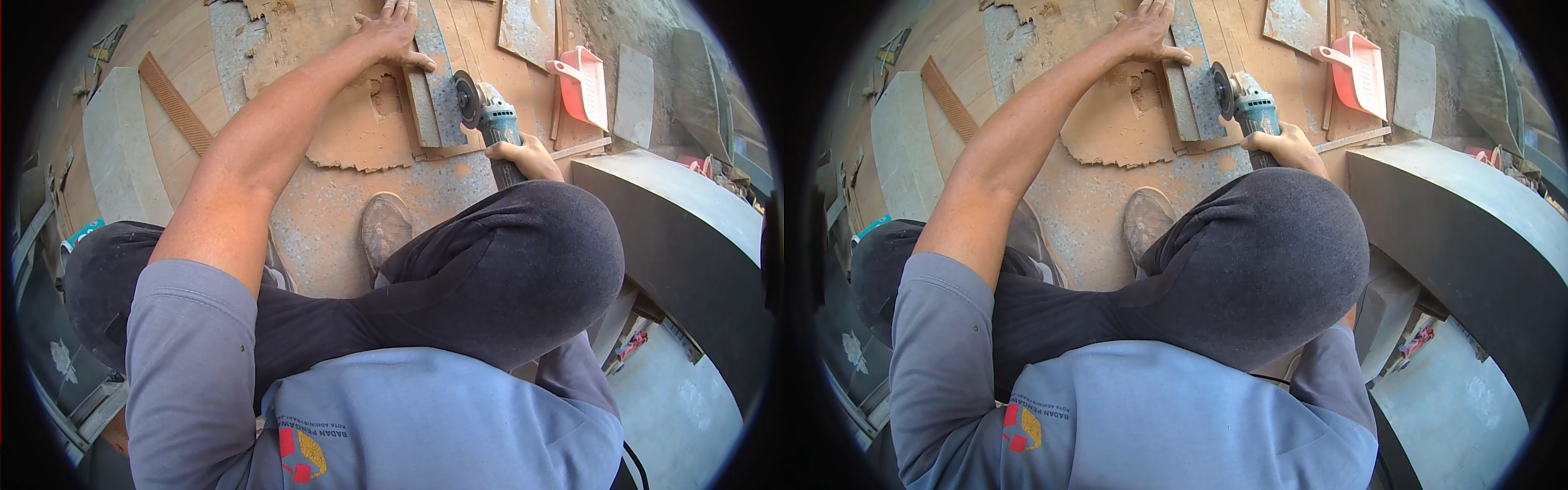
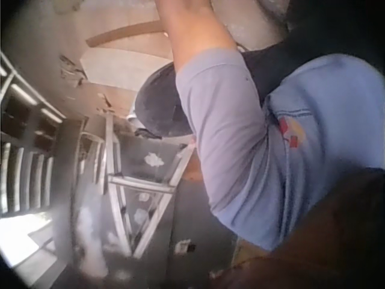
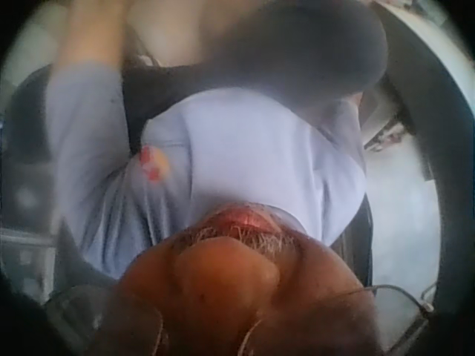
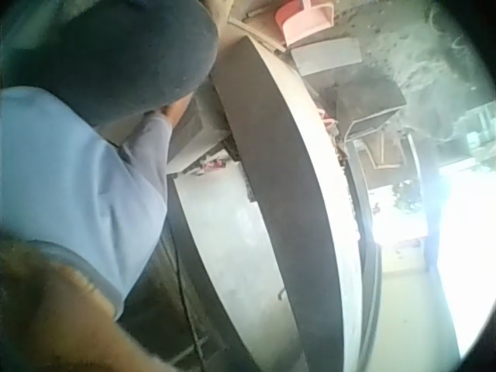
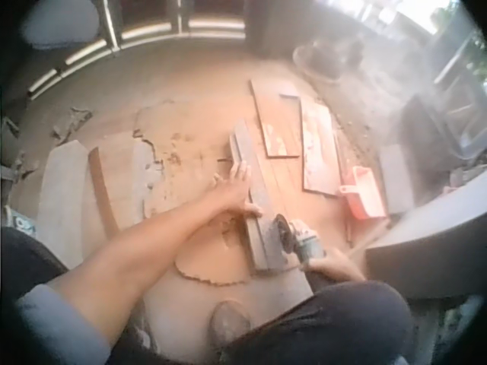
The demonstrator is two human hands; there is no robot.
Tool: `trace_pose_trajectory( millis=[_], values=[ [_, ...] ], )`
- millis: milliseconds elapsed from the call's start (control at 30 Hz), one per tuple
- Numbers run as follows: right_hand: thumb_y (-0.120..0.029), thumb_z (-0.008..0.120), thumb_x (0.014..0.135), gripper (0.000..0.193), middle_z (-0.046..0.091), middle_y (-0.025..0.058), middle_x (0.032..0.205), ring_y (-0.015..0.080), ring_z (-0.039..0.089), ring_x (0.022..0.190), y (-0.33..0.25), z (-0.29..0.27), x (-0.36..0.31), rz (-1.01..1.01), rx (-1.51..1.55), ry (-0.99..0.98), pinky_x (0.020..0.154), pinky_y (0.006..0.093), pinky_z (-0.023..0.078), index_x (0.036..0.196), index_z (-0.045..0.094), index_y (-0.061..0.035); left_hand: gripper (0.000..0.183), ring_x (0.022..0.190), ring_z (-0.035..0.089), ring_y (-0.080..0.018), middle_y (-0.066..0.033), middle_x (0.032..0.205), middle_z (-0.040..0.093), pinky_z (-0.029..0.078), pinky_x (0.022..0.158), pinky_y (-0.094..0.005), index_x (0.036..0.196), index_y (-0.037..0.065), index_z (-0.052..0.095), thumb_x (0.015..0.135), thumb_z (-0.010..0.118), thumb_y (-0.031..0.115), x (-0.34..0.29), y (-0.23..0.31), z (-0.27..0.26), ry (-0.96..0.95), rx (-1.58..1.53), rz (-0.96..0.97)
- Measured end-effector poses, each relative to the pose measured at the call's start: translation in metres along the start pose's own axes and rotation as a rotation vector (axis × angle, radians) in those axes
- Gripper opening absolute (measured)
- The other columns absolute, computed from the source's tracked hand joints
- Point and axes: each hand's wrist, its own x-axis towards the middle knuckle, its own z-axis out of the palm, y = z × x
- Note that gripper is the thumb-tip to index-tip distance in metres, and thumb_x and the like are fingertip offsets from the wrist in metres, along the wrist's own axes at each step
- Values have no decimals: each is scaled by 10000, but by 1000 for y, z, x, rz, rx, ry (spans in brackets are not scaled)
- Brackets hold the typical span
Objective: Marking and cutting stone tiles using a ruler, pen, and an angle grinder.
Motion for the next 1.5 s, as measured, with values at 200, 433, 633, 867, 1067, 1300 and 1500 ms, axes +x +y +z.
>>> trace_pose_trajectory(
  millis=[200,433,633,867,1067,1300,1500],
  values=[
    [-365,833,691,506,701,131,795,206,664,657,10,-2,4,9,15,14,622,367,520,1009,739,17,1477,1639,73,-434,-268,1765,82,252,1157,-836,1668,-59,142,671,827,789,0,0,1,5,-4,-9],
    [-374,824,729,447,699,105,797,193,656,696,11,-2,-1,18,-5,-24,690,364,513,982,739,-15,1477,1640,80,-428,-271,1764,80,245,1176,-819,1674,-47,129,674,831,782,-4,1,-3,-4,-33,-8],
    [-369,829,748,444,708,96,838,194,667,752,14,-3,-2,28,-1,-46,749,366,516,1002,731,-18,1485,1640,80,-427,-269,1766,80,232,1177,-823,1677,-44,119,665,845,766,-1,1,-2,-15,-17,-29],
    [-352,822,782,403,710,92,861,195,680,791,11,-2,-6,33,4,-72,787,362,526,986,723,-19,1505,1643,54,-429,-268,1769,60,201,1184,-827,1679,-44,98,657,842,773,0,1,-2,-36,-32,-37],
    [-246,814,868,272,689,82,932,216,696,883,27,-8,-3,-95,-149,-124,833,375,539,1077,737,-89,1504,1644,55,-428,-273,1768,54,203,1185,-825,1680,-42,99,659,833,785,0,3,-5,-46,-16,-29],
    [-237,796,902,226,683,94,959,218,701,919,32,-9,-5,-290,-323,-137,881,378,546,1100,748,-138,1497,1642,64,-432,-280,1764,67,196,1182,-831,1677,-44,114,658,839,778,-1,2,-4,-37,-23,-24],
    [-238,805,893,235,695,99,935,215,703,916,29,-6,-4,-62,-162,-137,873,375,545,1086,751,-116,1487,1643,59,-428,-278,1764,70,195,1179,-833,1678,-39,118,661,849,761,0,3,-3,-30,-26,-38]
  ],
)
